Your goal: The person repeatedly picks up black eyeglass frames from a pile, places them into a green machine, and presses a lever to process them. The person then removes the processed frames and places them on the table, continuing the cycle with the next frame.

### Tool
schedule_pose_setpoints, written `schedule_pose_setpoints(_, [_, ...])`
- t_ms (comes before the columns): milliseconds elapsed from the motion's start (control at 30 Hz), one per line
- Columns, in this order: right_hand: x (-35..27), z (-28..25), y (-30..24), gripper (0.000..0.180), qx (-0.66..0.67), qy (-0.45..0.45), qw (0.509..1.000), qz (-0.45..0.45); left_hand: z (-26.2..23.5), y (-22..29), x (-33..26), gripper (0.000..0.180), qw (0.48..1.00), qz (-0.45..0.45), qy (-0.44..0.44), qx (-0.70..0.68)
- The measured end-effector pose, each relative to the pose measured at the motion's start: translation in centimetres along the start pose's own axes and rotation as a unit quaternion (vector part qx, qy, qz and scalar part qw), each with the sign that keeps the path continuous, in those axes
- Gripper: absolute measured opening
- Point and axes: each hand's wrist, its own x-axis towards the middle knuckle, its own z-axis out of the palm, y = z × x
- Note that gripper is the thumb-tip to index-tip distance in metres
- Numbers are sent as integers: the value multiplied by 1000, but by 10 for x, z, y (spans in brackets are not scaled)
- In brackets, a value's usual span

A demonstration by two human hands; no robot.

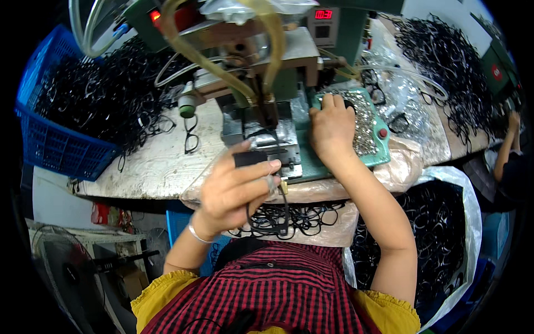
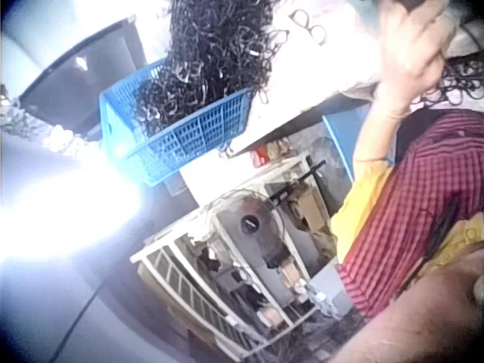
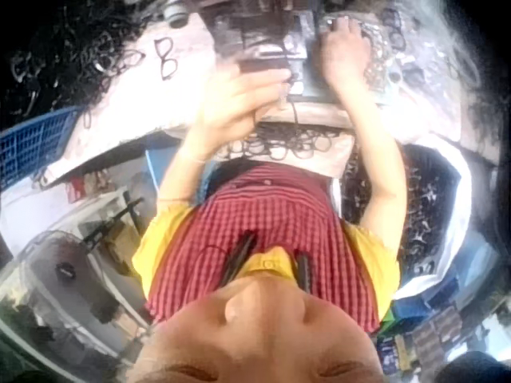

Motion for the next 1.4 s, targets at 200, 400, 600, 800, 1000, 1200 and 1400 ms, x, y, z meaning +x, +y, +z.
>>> schedule_pose_setpoints(200, [5,19,-11,11,-83,-4,996,-39,9,-30,-84,42,914,-245,323,11])
schedule_pose_setpoints(400, [-4,14,-13,8,-89,44,995,-16,-18,-127,-44,83,892,-397,213,-34])
schedule_pose_setpoints(600, [-22,-1,9,15,219,158,959,83,-1,-199,-30,84,904,-335,265,-26])
schedule_pose_setpoints(800, [-34,0,22,13,448,122,862,204,-83,-181,-49,44,847,-448,187,218])
schedule_pose_setpoints(1000, [-47,-9,23,15,421,105,870,235,-30,-179,-118,37,758,-559,-56,331])
schedule_pose_setpoints(1200, [-70,-30,26,9,461,122,858,190,-39,-150,-138,9,879,-411,160,183])
schedule_pose_setpoints(1400, [-15,-55,-42,21,652,144,738,100,-14,-139,-112,19,814,-399,401,-132])
